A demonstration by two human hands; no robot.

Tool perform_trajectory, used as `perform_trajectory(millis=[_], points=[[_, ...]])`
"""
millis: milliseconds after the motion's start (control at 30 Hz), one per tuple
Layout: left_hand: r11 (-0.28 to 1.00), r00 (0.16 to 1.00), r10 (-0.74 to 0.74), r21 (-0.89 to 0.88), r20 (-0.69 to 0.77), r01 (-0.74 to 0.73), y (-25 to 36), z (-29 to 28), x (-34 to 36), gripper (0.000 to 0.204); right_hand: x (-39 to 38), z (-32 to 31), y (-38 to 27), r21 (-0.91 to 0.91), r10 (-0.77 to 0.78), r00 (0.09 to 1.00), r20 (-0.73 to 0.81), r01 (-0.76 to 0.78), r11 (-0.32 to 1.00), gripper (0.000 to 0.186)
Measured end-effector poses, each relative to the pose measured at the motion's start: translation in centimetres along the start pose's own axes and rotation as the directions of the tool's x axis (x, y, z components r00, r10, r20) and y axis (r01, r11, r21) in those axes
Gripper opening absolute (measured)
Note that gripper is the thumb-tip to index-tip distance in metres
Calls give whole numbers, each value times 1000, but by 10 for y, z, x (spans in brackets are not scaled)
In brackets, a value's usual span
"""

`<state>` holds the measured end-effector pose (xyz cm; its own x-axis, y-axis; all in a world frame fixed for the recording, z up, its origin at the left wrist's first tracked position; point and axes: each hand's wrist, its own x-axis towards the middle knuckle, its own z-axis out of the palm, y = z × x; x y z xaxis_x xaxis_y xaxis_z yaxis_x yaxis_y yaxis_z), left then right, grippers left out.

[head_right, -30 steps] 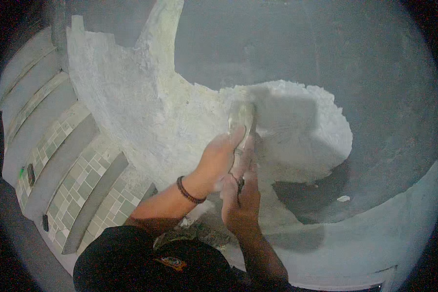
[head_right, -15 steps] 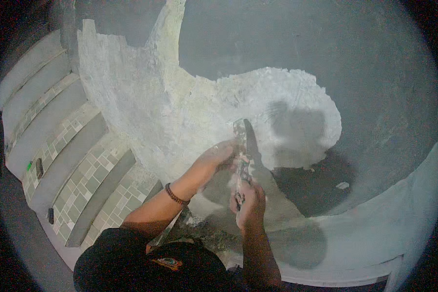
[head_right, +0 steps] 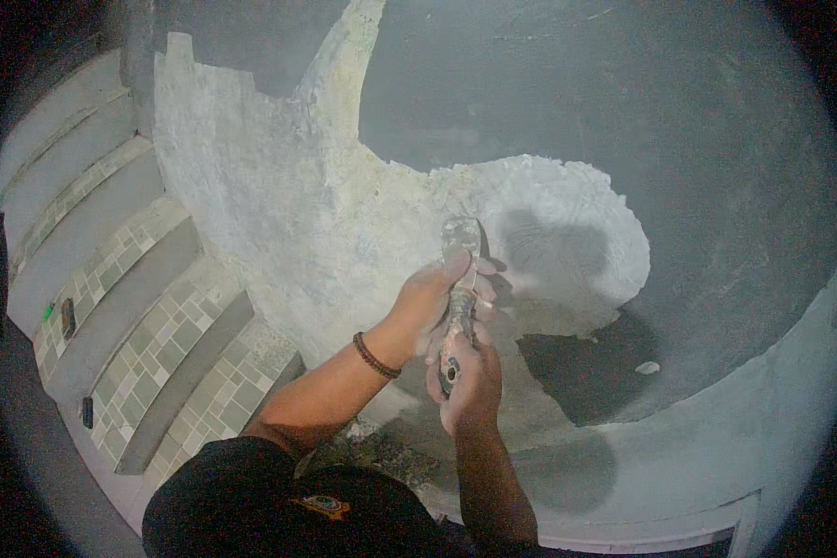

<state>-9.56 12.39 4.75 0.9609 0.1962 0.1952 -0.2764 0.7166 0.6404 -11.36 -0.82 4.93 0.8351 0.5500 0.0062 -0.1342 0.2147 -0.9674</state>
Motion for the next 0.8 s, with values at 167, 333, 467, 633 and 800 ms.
perform_trajectory(millis=[167,333,467,633,800], points=[[992,999,-3,-123,-42,-2,4,-11,13,51,12,-2,16,-100,-129,992,-4,128,987,27],[984,999,-6,-181,-41,-1,11,-5,22,47,28,-12,35,-560,-463,886,-22,373,740,38],[1000,989,-6,-27,-148,2,12,-3,29,41,31,-10,34,-128,-251,967,-33,245,961,45],[974,952,167,190,-258,-119,0,-8,39,39,24,-1,19,-270,-318,948,21,311,911,45],[995,978,93,48,-186,-86,-9,-17,42,40,17,3,20,-406,-381,923,47,366,837,41]])
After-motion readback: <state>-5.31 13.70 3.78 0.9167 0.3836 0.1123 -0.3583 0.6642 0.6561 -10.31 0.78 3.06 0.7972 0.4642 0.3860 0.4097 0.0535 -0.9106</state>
